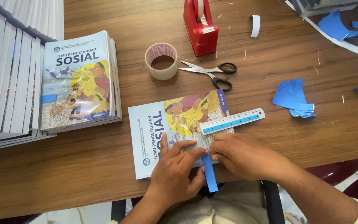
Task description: Labeling the spines and covers of social science textbooks using colored paper strips and clear tape.
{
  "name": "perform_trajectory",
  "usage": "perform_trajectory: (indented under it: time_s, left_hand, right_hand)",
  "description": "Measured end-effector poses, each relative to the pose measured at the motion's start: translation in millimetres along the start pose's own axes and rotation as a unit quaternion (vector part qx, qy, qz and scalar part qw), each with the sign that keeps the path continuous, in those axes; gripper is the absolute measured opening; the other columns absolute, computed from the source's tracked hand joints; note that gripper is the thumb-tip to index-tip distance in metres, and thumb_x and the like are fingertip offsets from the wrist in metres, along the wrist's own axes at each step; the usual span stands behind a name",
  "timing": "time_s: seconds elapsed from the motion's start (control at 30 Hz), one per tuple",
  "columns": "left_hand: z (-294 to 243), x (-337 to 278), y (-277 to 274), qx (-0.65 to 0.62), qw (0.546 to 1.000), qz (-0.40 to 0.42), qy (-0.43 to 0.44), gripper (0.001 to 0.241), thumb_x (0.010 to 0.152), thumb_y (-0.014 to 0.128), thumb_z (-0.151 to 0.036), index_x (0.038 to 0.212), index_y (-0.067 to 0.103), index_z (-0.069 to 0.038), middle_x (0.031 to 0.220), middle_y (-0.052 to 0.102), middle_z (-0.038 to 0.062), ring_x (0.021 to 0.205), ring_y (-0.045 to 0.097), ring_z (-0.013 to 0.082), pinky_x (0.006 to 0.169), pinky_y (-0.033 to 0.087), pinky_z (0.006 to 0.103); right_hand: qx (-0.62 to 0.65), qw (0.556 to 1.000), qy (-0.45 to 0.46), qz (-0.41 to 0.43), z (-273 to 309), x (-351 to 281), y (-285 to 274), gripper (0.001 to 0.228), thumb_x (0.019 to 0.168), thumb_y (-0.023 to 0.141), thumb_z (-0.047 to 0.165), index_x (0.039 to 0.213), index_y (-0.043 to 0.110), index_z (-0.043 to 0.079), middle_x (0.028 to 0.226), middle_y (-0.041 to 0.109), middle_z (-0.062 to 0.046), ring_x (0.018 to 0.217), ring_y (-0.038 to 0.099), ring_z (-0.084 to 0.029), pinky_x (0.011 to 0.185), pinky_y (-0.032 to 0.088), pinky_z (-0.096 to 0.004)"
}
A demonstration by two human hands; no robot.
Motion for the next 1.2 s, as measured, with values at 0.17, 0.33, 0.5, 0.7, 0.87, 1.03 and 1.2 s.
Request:
perform_trajectory:
  time_s: [0.17, 0.33, 0.5, 0.7, 0.87, 1.03, 1.2]
  left_hand:
    - [0.3, 1.0, 0.4, 0.005, 1.0, 0.0, 0.001, 0.029, 0.084, 0.069, -0.02, 0.11, 0.069, -0.009, 0.099, 0.074, -0.001, 0.118, 0.065, 0.0257, 0.113, 0.018, 0.0788]
    - [1.2, -0.9, 2.0, 0.01, 1.0, -0.001, 0.003, 0.03, 0.085, 0.068, -0.022, 0.113, 0.068, -0.01, 0.099, 0.074, -0.001, 0.118, 0.065, 0.0249, 0.114, 0.017, 0.0781]
    - [0.3, -1.8, 0.7, 0.015, 1.0, -0.013, 0.007, 0.027, 0.087, 0.068, -0.02, 0.112, 0.069, -0.008, 0.098, 0.075, 0.0, 0.117, 0.066, 0.0255, 0.115, 0.016, 0.0776]
    - [0.9, -1.5, 1.4, 0.016, 1.0, -0.003, 0.005, 0.03, 0.085, 0.069, -0.023, 0.112, 0.069, -0.009, 0.099, 0.074, -0.001, 0.119, 0.065, 0.0244, 0.114, 0.016, 0.0775]
    - [1.1, -2.5, 1.4, 0.011, 1.0, -0.008, 0.003, 0.027, 0.085, 0.069, -0.02, 0.109, 0.07, -0.008, 0.098, 0.075, -0.001, 0.118, 0.065, 0.0256, 0.113, 0.016, 0.0801]
    - [0.4, -1.8, 1.8, 0.013, 1.0, -0.005, 0.004, 0.027, 0.088, 0.068, -0.021, 0.11, 0.069, -0.008, 0.094, 0.075, -0.003, 0.118, 0.065, 0.0259, 0.113, 0.015, 0.0805]
    - [-0.1, -1.6, 0.4, 0.015, 1.0, -0.015, 0.009, 0.028, 0.086, 0.07, -0.02, 0.111, 0.069, -0.007, 0.092, 0.075, -0.002, 0.118, 0.066, 0.0262, 0.111, 0.016, 0.0822]
  right_hand:
    - [-0.002, 0.999, 0.033, 0.022, 1.3, -0.5, -4.4, 0.014, 0.098, 0.057, 0.03, 0.091, 0.067, 0.022, 0.094, 0.064, 0.0, 0.093, 0.065, -0.025, 0.078, 0.047, -0.043]
    - [-0.016, 1.0, 0.007, 0.02, 1.6, 1.7, -4.1, 0.013, 0.096, 0.059, 0.03, 0.091, 0.067, 0.021, 0.092, 0.066, -0.002, 0.09, 0.066, -0.029, 0.076, 0.046, -0.046]
    - [-0.003, 1.0, -0.005, 0.01, 1.3, 0.6, -5.6, 0.012, 0.096, 0.059, 0.03, 0.086, 0.065, 0.025, 0.09, 0.064, 0.003, 0.087, 0.064, -0.023, 0.075, 0.046, -0.041]
    - [-0.062, 0.998, 0.021, -0.023, -2.8, 3.5, 6.7, 0.016, 0.097, 0.058, 0.033, 0.093, 0.069, 0.023, 0.094, 0.066, -0.002, 0.09, 0.066, -0.031, 0.073, 0.047, -0.05]
    - [-0.126, 0.989, 0.078, 0.012, 0.7, 4.0, 12.8, 0.018, 0.1, 0.054, 0.034, 0.092, 0.065, 0.022, 0.098, 0.064, -0.001, 0.094, 0.065, -0.03, 0.075, 0.05, -0.05]
    - [-0.134, 0.987, 0.086, 0.024, 3.0, 5.7, 16.3, 0.019, 0.099, 0.053, 0.033, 0.09, 0.064, 0.019, 0.096, 0.065, -0.004, 0.093, 0.065, -0.033, 0.077, 0.051, -0.052]
    - [-0.174, 0.983, 0.008, -0.052, 6.7, 7.9, 21.4, 0.014, 0.091, 0.054, 0.029, 0.087, 0.063, 0.019, 0.088, 0.065, -0.005, 0.082, 0.066, -0.033, 0.07, 0.053, -0.05]
Point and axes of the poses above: each hand's wrist, its own x-axis towards the middle knuckle, its own y-axis out of the palm, z = x × y, the point moved 7 cm from there along x, towards the middle knuckle
